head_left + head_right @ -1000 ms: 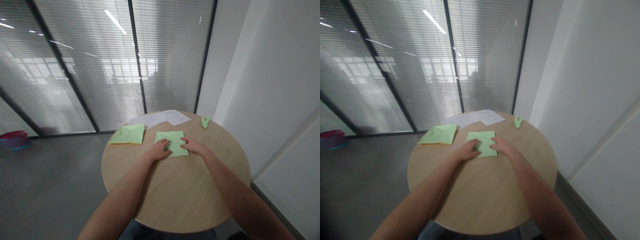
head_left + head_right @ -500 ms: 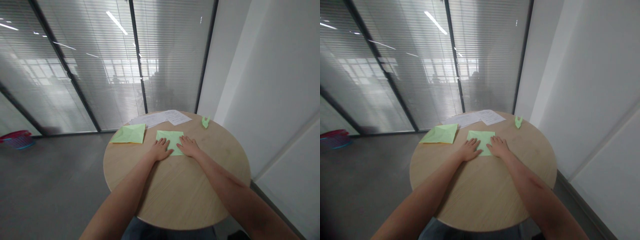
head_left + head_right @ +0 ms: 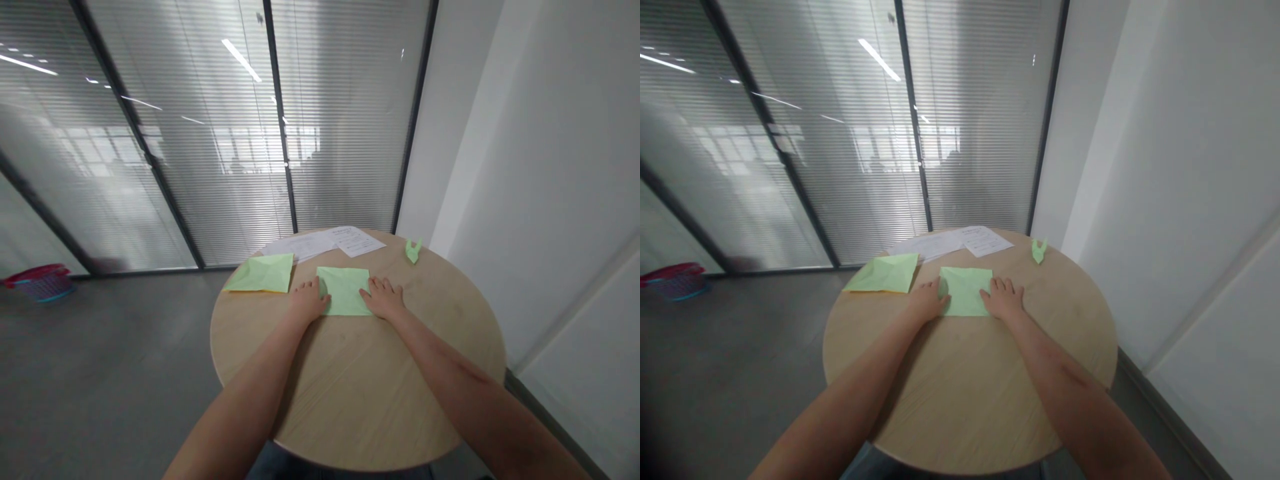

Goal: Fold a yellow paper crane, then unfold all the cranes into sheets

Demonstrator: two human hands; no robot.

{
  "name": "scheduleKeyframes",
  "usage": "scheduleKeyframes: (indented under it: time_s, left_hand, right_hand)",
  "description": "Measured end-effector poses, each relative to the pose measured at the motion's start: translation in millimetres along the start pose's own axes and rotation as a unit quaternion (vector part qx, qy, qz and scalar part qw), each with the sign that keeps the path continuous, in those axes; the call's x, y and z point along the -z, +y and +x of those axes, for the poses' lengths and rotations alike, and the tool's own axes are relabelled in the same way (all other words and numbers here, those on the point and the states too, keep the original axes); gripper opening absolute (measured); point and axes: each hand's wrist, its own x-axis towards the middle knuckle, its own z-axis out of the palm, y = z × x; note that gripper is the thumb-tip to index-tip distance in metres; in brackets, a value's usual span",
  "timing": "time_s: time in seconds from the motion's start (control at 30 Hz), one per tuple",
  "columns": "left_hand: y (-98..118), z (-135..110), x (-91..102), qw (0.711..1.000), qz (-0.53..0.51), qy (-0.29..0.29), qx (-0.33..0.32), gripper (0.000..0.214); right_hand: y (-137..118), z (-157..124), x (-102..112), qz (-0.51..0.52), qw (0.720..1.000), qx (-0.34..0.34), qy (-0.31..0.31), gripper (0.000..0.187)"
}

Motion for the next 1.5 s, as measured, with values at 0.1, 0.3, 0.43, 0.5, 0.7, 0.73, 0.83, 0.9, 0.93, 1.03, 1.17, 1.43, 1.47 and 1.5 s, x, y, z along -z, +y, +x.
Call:
scheduleKeyframes:
  time_s: [0.1, 0.3, 0.43, 0.5, 0.7, 0.73, 0.83, 0.9, 0.93, 1.03, 1.17, 1.43, 1.47, 1.5]
  left_hand:
    - [-3.0, 2.3, 12.0, 0.999, -0.032, -0.006, 0.012, 0.058]
    - [-5.0, 1.5, 18.8, 0.996, -0.078, -0.016, 0.049, 0.045]
    - [-3.5, -0.4, 17.4, 0.993, -0.095, -0.031, 0.058, 0.047]
    - [-3.8, 0.8, 14.8, 0.992, -0.113, -0.027, 0.052, 0.05]
    - [-9.0, 9.8, 3.8, 0.966, -0.25, 0.049, 0.042, 0.056]
    - [-10.5, 11.2, 3.4, 0.957, -0.28, 0.051, 0.055, 0.053]
    - [-17.3, 15.4, 7.3, 0.923, -0.366, 0.054, 0.108, 0.043]
    - [-24.2, 19.2, 14.6, 0.898, -0.412, 0.078, 0.134, 0.039]
    - [-28.6, 21.5, 19.4, 0.885, -0.433, 0.096, 0.142, 0.037]
    - [-45.6, 29.8, 37.8, 0.843, -0.495, 0.138, 0.158, 0.036]
    - [-81.7, 39.9, 64.9, 0.824, -0.52, 0.139, 0.176, 0.035]
    - [-170.3, 35.8, 94.7, 0.797, -0.517, 0.158, 0.268, 0.025]
    - [-178.2, 34.1, 95.8, 0.796, -0.516, 0.155, 0.276, 0.025]
    - [-185.2, 32.5, 96.4, 0.796, -0.516, 0.145, 0.279, 0.026]
  right_hand:
    - [0.0, 0.3, -1.7, -0.002, 1.0, -0.001, 0.008, 0.072]
    - [-1.3, 1.6, 0.0, 0.0, 1.0, -0.011, -0.006, 0.073]
    - [-3.4, 1.2, 0.6, 0.004, 1.0, -0.022, 0.006, 0.073]
    - [-4.4, 0.4, 0.3, 0.008, 1.0, -0.024, 0.015, 0.072]
    - [-2.2, -1.7, 2.5, 0.035, 0.998, -0.025, 0.043, 0.067]
    - [-1.0, -1.6, 3.6, 0.049, 0.997, -0.029, 0.047, 0.066]
    - [2.5, 0.1, 6.3, 0.105, 0.991, -0.049, 0.065, 0.064]
    - [3.9, 2.0, 6.3, 0.132, 0.986, -0.063, 0.075, 0.063]
    - [4.3, 3.0, 5.6, 0.138, 0.985, -0.067, 0.078, 0.063]
    - [4.5, 5.0, 2.1, 0.14, 0.985, -0.065, 0.077, 0.063]
    - [4.2, 4.6, -0.4, 0.135, 0.987, -0.051, 0.073, 0.061]
    - [2.2, 2.1, 2.6, 0.111, 0.992, -0.031, 0.058, 0.056]
    - [1.9, 2.0, 2.8, 0.107, 0.992, -0.029, 0.055, 0.057]
    - [1.6, 1.8, 3.1, 0.104, 0.993, -0.026, 0.053, 0.056]
